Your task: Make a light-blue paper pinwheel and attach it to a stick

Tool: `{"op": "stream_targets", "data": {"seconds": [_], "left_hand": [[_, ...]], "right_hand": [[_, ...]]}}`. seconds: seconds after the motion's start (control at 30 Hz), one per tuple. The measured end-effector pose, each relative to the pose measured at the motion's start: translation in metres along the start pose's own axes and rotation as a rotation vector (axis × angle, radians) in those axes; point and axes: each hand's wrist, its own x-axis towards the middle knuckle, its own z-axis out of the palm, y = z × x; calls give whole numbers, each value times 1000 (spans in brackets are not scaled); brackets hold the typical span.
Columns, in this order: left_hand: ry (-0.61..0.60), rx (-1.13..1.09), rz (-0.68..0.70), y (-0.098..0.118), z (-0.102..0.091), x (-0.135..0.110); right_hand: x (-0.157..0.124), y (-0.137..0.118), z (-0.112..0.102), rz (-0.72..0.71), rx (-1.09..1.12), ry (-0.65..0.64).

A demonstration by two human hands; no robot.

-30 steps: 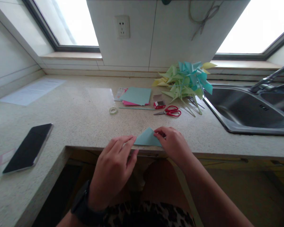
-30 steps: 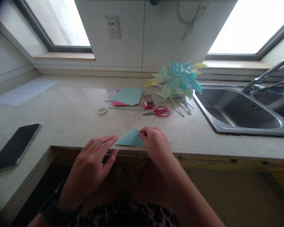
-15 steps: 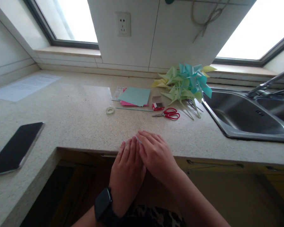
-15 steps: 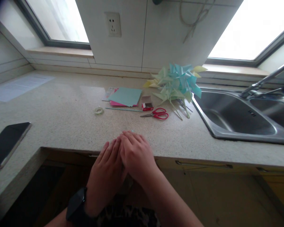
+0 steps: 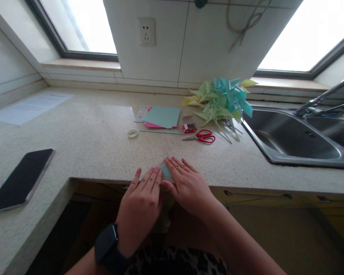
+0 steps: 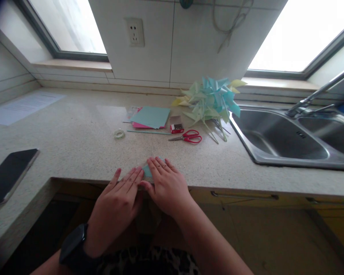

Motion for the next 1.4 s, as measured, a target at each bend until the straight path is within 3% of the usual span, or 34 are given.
{"op": "stream_targets", "data": {"seconds": [0.27, 0.6, 1.07, 1.27, 1.4], "left_hand": [[-17, 0, -7, -6, -13, -1], [-70, 62, -11, -9, -22, 3], [-66, 90, -5, -12, -20, -5], [-30, 97, -96, -9, -21, -9], [56, 84, -200, -6, -27, -9]], "right_hand": [[-7, 18, 1, 56, -44, 20], [-10, 16, 3, 105, -136, 61], [-13, 18, 5, 227, -182, 46], [-13, 22, 6, 205, -154, 37], [-15, 24, 7, 205, -130, 39]]}}
